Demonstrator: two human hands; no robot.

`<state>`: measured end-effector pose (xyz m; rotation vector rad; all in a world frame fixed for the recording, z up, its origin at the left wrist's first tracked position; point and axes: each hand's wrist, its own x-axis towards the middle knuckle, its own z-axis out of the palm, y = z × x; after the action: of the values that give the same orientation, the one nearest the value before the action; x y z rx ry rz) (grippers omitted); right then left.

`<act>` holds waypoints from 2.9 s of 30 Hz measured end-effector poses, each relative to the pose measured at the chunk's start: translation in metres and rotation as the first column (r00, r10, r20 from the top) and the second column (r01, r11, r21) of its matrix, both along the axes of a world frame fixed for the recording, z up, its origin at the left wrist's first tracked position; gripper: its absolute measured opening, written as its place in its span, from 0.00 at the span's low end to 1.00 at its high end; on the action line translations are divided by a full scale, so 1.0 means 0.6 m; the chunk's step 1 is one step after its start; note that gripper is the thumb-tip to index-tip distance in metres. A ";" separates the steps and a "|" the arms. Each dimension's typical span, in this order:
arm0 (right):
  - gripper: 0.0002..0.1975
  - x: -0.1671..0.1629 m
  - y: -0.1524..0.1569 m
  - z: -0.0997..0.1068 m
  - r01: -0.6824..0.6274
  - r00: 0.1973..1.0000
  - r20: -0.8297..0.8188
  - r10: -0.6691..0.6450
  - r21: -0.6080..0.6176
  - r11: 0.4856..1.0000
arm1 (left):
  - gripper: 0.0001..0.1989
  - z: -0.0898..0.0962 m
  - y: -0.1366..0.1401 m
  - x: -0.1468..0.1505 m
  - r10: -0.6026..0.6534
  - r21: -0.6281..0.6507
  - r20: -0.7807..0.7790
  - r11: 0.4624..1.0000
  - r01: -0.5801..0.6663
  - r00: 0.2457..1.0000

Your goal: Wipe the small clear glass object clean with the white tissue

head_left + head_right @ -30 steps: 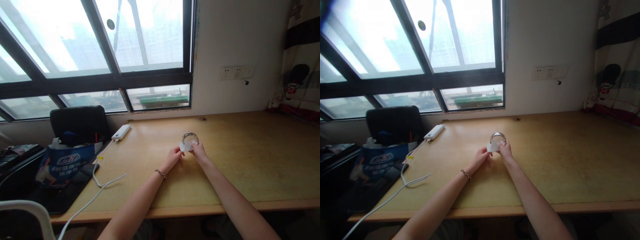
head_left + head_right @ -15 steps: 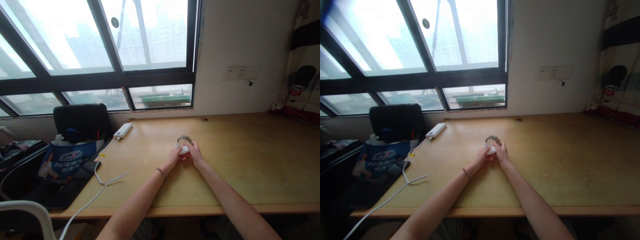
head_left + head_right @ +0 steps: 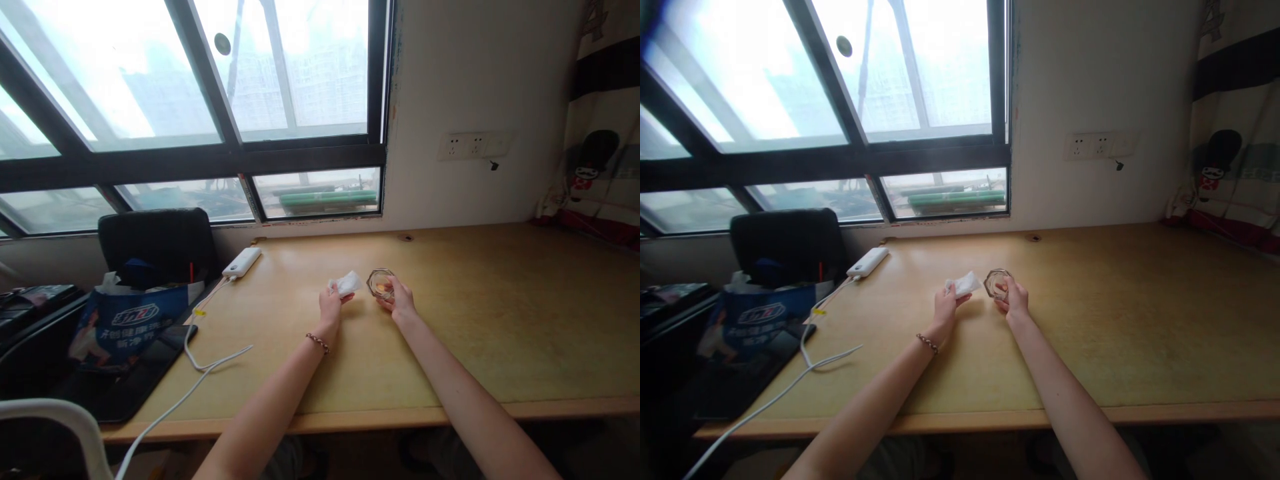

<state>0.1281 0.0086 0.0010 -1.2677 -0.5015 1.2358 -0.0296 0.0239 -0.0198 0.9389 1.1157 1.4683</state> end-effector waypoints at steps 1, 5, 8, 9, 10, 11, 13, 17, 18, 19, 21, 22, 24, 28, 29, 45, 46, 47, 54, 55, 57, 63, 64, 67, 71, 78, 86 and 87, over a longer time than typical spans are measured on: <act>0.14 0.000 0.001 0.000 -0.005 0.999 -0.032 0.005 -0.010 1.000 | 0.12 0.001 0.004 -0.006 0.089 0.013 -0.006 0.996 -0.089 0.996; 0.14 -0.014 -0.003 -0.004 -0.057 0.993 -0.098 0.059 0.031 0.998 | 0.15 0.011 -0.003 -0.013 0.260 0.149 -0.258 0.962 -0.228 0.930; 0.13 -0.029 -0.010 -0.005 -0.109 0.987 -0.111 0.115 0.061 0.992 | 0.18 0.021 -0.031 0.002 0.142 0.352 -0.474 0.935 0.039 0.869; 0.13 -0.033 -0.012 -0.005 -0.117 0.986 -0.113 0.124 0.065 0.991 | 0.18 0.024 -0.040 0.008 0.092 0.394 -0.533 0.907 0.151 0.841; 0.13 -0.035 -0.014 -0.004 -0.119 0.985 -0.119 0.126 0.065 0.991 | 0.17 0.026 -0.048 0.014 0.062 0.425 -0.587 0.873 0.241 0.807; 0.12 -0.037 -0.015 -0.003 -0.116 0.984 -0.132 0.124 0.064 0.991 | 0.16 0.027 -0.055 0.018 0.051 0.445 -0.633 0.841 0.309 0.772; 0.12 -0.036 -0.015 -0.001 -0.102 0.979 -0.169 0.113 0.068 0.992 | 0.15 0.028 -0.060 0.022 0.092 0.475 -0.703 0.798 0.369 0.706; 0.12 -0.033 -0.012 0.000 -0.109 0.971 -0.203 0.125 0.090 0.990 | 0.15 0.028 -0.055 0.016 0.308 0.536 -0.754 0.799 0.272 0.580; 0.12 -0.034 -0.012 0.000 -0.117 0.971 -0.198 0.133 0.091 0.989 | 0.15 0.028 -0.054 0.014 0.336 0.538 -0.759 0.806 0.247 0.557; 0.12 -0.034 -0.012 -0.001 -0.127 0.971 -0.193 0.143 0.091 0.988 | 0.15 0.028 -0.052 0.012 0.343 0.533 -0.763 0.813 0.233 0.548; 0.13 -0.037 -0.013 -0.002 -0.143 0.970 -0.186 0.157 0.087 0.986 | 0.14 0.025 -0.050 0.011 0.332 0.523 -0.754 0.825 0.214 0.567; 0.13 -0.038 -0.014 -0.003 -0.144 0.969 -0.188 0.158 0.087 0.986 | 0.14 0.023 -0.049 0.012 0.331 0.526 -0.739 0.828 0.196 0.586; 0.14 -0.041 -0.015 -0.005 -0.137 0.968 -0.200 0.154 0.093 0.986 | 0.16 0.018 -0.047 0.013 0.350 0.545 -0.702 0.825 0.150 0.620; 0.13 -0.042 -0.015 -0.005 -0.102 0.965 -0.233 0.119 0.085 0.991 | 0.20 0.018 -0.049 0.014 0.370 0.580 -0.718 0.786 0.213 0.589; 0.14 -0.040 -0.014 -0.004 -0.089 0.965 -0.239 0.105 0.075 0.993 | 0.19 0.023 -0.052 0.013 0.364 0.577 -0.749 0.768 0.277 0.553; 0.12 -0.042 -0.010 -0.009 -0.135 0.905 -0.401 0.140 0.041 0.990 | 0.18 0.045 -0.062 0.028 0.403 0.337 -0.915 0.792 0.509 -0.021; 0.12 -0.041 -0.011 -0.007 -0.141 0.898 -0.415 0.149 0.049 0.989 | 0.17 0.045 -0.062 0.028 0.424 0.357 -0.905 0.783 0.509 -0.017; 0.12 -0.040 -0.012 -0.005 -0.146 0.891 -0.425 0.156 0.057 0.988 | 0.16 0.046 -0.063 0.027 0.448 0.382 -0.894 0.774 0.506 -0.010; 0.11 -0.037 -0.012 -0.007 -0.146 0.866 -0.473 0.165 0.076 0.986 | 0.14 0.060 -0.065 0.013 0.453 0.436 -0.885 0.729 0.528 0.105; 0.11 -0.035 -0.011 -0.007 -0.143 0.864 -0.477 0.161 0.074 0.987 | 0.14 0.060 -0.063 0.011 0.442 0.435 -0.887 0.706 0.559 0.131; 0.13 -0.030 -0.009 -0.008 -0.144 0.857 -0.489 0.161 0.073 0.987 | 0.12 0.060 -0.060 0.006 0.432 0.431 -0.887 0.644 0.633 0.164; 0.14 -0.023 -0.006 -0.004 -0.108 0.870 -0.476 0.129 0.071 0.992 | 0.13 0.054 -0.054 0.001 0.519 0.448 -0.846 0.571 0.688 0.120; 0.14 -0.025 -0.007 -0.003 -0.123 0.873 -0.468 0.142 0.070 0.990 | 0.13 0.053 -0.055 0.000 0.533 0.457 -0.839 0.587 0.668 0.105; 0.15 -0.033 -0.013 -0.002 -0.170 0.893 -0.410 0.186 0.076 0.982 | 0.14 0.052 -0.060 0.002 0.535 0.461 -0.844 0.689 0.559 0.036; 0.14 -0.046 -0.021 -0.005 -0.172 0.945 -0.258 0.199 0.125 0.977 | 0.11 0.056 -0.065 0.007 0.395 0.330 -0.915 0.849 0.414 -0.081; 0.11 -0.046 -0.021 -0.010 -0.137 0.952 -0.246 0.181 0.186 0.973 | 0.12 0.064 -0.069 0.021 0.110 0.085 -0.994 0.893 0.441 -0.030; 0.11 -0.035 -0.007 -0.013 -0.140 0.886 -0.414 0.209 0.192 0.971 | 0.18 0.065 -0.066 0.015 0.023 0.142 -0.982 0.746 0.651 0.187; 0.11 -0.035 -0.006 -0.015 -0.136 0.887 -0.413 0.207 0.194 0.971 | 0.18 0.065 -0.066 0.014 0.036 0.140 -0.985 0.739 0.659 0.169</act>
<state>0.1073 0.0052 -0.0081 -0.7897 -0.3839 1.5444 -0.0210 -0.0158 0.0192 2.6392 1.1140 0.6388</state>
